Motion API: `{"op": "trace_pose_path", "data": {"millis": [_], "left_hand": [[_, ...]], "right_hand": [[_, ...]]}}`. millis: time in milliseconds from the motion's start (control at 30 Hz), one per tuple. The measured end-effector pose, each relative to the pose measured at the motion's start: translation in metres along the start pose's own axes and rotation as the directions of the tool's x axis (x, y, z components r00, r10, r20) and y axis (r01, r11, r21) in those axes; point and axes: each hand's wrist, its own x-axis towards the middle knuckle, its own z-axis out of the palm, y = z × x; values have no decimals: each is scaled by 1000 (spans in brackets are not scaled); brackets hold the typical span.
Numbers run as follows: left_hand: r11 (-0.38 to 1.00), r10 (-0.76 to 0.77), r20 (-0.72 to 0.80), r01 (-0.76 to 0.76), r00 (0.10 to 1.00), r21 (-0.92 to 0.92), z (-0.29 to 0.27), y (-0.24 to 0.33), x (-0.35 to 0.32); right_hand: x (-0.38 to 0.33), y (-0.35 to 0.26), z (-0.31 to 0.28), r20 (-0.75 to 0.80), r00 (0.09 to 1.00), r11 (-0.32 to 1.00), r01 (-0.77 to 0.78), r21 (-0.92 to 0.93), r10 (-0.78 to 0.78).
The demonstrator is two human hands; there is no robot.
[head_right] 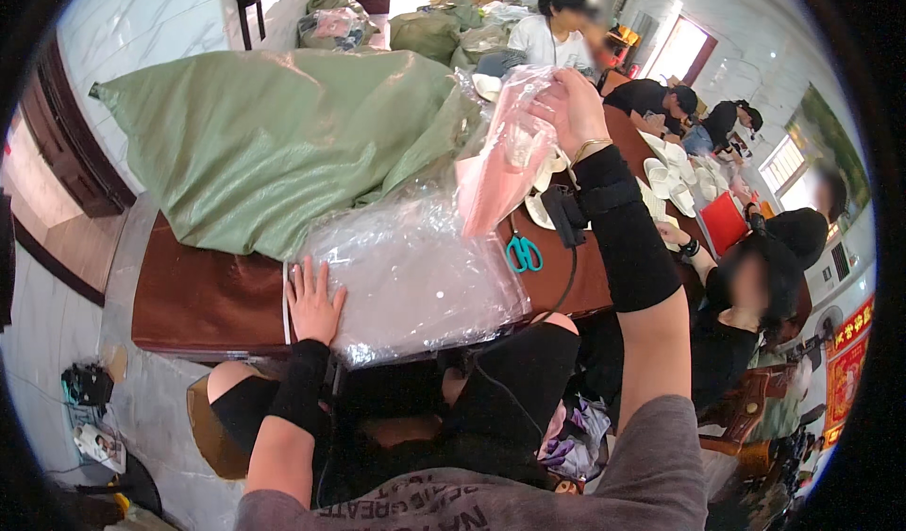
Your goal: Packaging pairs of sandals into individual plastic bags from larger storage sacks.
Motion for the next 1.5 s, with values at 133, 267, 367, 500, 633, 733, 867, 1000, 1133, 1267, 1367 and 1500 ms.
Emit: {"op": "trace_pose_path", "data": {"millis": [133, 267, 367, 500, 633, 733, 867, 1000, 1133, 1267, 1367, 1500], "left_hand": [[1000, 2, -33, -2, 999, -13, 3, 0, -1], [1000, 5, 10, -5, 1000, -2, 4, -2, -2], [996, 0, 55, -5, 998, 92, 14, -16, -9], [997, 71, -51, -70, 996, 13, 12, -8, -3], [998, 56, 5, -56, 998, -8, 1, -9, -4], [999, 45, 18, -45, 999, 11, 0, -13, -5], [997, 67, 31, -69, 997, 36, 4, -8, -2], [996, 66, 65, -69, 996, 54, 2, -8, -3], [998, 60, 87, -62, 994, 17, -7, -6, -4], [990, 30, 148, -49, 989, 130, 0, -10, -2], [978, 55, 141, -81, 989, 190, 1, -5, 1], [997, 44, 88, -49, 995, 57, 3, -8, 0]], "right_hand": [[-36, 14, 31, 268, 959, 953, -167, 255, 96], [-83, 66, 15, 287, 957, 950, -119, 290, 32], [-120, 128, -39, 213, 938, 939, -213, -271, 274], [-148, 186, -121, 346, 891, 656, 74, -751, 296], [-144, 187, -104, 213, 949, 754, -38, -655, 234], [-135, 199, -64, 129, 956, 788, -137, -600, 264], [-118, 234, -57, 183, 976, 611, 71, -789, 122], [-112, 243, -33, 259, 956, 497, 161, -853, 135], [-92, 208, -32, 244, 851, 701, -185, -689, 465], [-98, 153, -30, 460, 692, 757, -650, 64, 556], [-96, 174, -55, 522, 593, 734, -182, -654, 612], [-119, 187, -35, 463, 328, 567, -492, -661, 824]]}}
